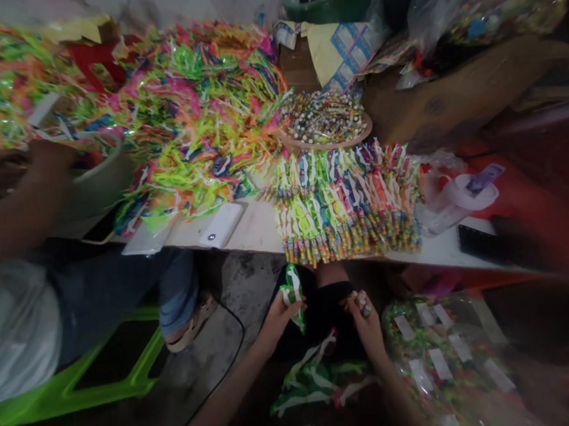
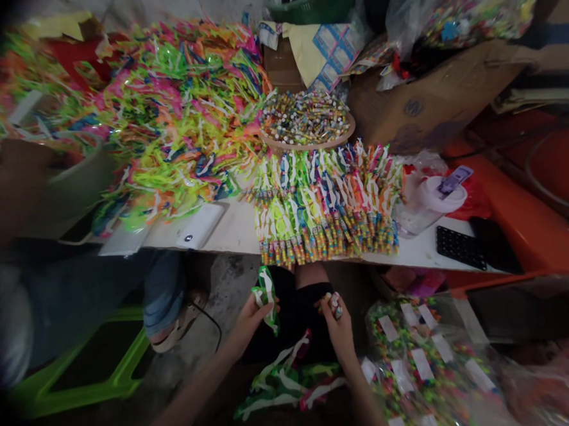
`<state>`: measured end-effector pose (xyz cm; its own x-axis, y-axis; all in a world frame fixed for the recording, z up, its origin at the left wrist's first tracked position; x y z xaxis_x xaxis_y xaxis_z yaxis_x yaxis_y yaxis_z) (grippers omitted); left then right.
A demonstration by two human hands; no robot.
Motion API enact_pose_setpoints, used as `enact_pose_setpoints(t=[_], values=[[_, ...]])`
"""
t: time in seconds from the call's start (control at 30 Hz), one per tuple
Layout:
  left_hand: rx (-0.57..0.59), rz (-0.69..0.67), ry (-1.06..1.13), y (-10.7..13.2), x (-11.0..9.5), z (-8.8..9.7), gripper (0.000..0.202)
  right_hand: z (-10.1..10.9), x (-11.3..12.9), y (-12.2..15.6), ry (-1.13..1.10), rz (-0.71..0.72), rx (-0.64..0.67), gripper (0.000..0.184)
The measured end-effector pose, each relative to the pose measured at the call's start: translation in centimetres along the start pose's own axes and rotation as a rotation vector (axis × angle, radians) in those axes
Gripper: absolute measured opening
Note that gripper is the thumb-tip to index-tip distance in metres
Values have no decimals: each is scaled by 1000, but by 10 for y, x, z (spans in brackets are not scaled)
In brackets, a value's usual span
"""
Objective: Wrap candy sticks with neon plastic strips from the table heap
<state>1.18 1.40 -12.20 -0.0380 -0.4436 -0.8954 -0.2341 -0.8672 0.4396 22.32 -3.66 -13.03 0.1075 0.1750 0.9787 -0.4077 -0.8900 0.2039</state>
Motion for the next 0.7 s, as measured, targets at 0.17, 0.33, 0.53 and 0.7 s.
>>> enact_pose_setpoints(t=[0.17, 0.33, 0.53, 0.7], values=[[-33, -36, 7, -4, 9, 21, 37, -13, 2, -15, -8, 90, -88, 32], [-65, -17, 1, -4, 15, 33, 36, -18, -5, -12, 23, 117, -134, 23], [-25, 33, -32, -8, 16, 33, 45, -11, -14, -11, 62, 144, -174, 28], [58, 42, -64, -9, 15, 24, 63, -13, -15, -12, 111, 118, -144, 33]])
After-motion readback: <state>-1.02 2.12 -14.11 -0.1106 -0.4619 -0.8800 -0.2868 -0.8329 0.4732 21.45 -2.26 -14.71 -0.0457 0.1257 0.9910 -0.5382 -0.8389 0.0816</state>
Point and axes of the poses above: each hand's wrist, its own y-axis away from the middle knuckle, its own z-axis out of the back of the hand, x = y × z, the point moved 2 cm from there along -y, towards the middle knuckle, and after that the axes turned 12 degrees about -y, right-handed, at the moved point
